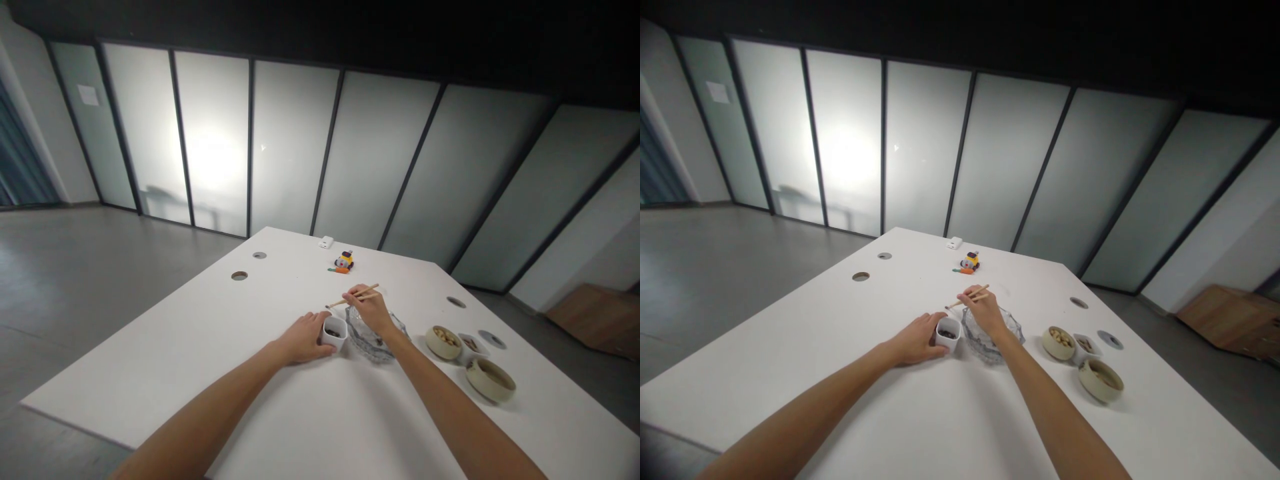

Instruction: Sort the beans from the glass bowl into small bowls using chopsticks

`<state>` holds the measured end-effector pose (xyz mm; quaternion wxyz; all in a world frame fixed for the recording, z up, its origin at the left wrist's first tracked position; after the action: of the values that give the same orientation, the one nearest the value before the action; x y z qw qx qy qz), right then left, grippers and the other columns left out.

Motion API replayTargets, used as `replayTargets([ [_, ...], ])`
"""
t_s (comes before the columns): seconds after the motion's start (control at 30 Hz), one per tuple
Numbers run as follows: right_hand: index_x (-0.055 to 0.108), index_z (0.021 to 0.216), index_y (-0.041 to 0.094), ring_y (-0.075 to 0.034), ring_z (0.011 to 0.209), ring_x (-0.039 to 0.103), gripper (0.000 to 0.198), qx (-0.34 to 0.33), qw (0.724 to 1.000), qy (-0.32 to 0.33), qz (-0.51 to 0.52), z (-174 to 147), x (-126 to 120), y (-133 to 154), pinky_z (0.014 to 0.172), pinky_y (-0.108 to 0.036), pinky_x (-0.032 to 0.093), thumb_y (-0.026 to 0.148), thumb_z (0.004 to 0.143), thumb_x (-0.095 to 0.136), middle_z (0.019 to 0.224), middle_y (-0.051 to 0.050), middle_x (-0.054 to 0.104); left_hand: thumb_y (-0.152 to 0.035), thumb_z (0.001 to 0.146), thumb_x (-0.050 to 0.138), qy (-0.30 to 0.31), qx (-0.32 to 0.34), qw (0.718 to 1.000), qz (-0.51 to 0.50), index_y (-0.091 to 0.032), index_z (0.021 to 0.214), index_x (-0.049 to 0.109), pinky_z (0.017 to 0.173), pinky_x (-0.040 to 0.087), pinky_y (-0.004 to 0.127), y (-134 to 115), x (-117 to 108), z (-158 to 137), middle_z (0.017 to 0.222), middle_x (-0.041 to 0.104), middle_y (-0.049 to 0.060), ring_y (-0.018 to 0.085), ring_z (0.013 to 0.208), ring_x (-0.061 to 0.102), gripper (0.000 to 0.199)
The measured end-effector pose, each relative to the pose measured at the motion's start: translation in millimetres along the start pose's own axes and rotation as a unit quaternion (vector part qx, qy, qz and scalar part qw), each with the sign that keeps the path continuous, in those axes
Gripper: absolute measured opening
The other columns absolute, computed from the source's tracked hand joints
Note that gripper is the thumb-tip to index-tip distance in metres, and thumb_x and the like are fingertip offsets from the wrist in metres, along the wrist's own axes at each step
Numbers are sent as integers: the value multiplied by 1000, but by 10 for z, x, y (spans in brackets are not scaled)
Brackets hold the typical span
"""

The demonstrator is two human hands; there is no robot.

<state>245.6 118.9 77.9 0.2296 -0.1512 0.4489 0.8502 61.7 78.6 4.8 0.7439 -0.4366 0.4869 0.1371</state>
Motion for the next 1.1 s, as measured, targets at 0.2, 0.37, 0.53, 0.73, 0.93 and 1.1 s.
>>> replayTargets([
  [0.2,77,76,24,-23,70,68,52,-11,1000,5,-4,-7,-15,14,71,-37,54,74,91,74,77,-6,78,-53,90,83,1,-2,1000,6,-19,150,59,110,54,51,11,6,3,140,74,20,44,131,69,73],
  [0.37,78,78,24,-24,72,69,51,-9,1000,4,0,22,19,-26,72,-37,55,72,91,73,77,-6,78,-53,91,82,1,2,1000,7,-22,148,59,109,54,50,5,5,2,139,74,18,42,131,69,70],
  [0.53,78,76,24,-23,70,68,45,-13,1000,9,4,19,72,-35,71,-37,56,67,91,75,78,-6,78,-50,91,83,3,4,1000,9,-19,150,58,111,54,51,-12,0,-3,140,74,20,43,133,68,72],
  [0.73,78,77,25,-24,76,71,45,-24,1000,8,7,20,63,-23,78,-39,58,67,93,76,83,-7,79,-50,91,83,4,-3,1000,8,-19,150,59,110,54,50,-24,-21,-16,139,74,20,42,132,69,71],
  [0.93,75,79,24,-22,73,69,48,-24,1000,13,11,65,106,-54,74,-37,57,70,92,76,79,-6,78,-50,91,83,6,-2,1000,8,-19,152,57,114,53,51,-32,-24,-12,145,72,20,43,135,68,73],
  [1.1,76,76,25,-23,73,70,43,-33,999,21,2,97,154,-56,75,-38,56,64,93,76,78,-5,76,-52,91,83,10,-1,1000,10,-20,151,59,113,54,52,-9,-1,-3,141,74,19,43,134,68,72],
])
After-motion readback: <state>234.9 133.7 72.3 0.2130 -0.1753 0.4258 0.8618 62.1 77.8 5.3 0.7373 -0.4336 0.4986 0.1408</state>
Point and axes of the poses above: each hand's wrist, its own z-axis towards the middle knuckle, its own x-axis out of the palm, y = z × x, the point moved 9 cm from there along z, towards the middle knuckle
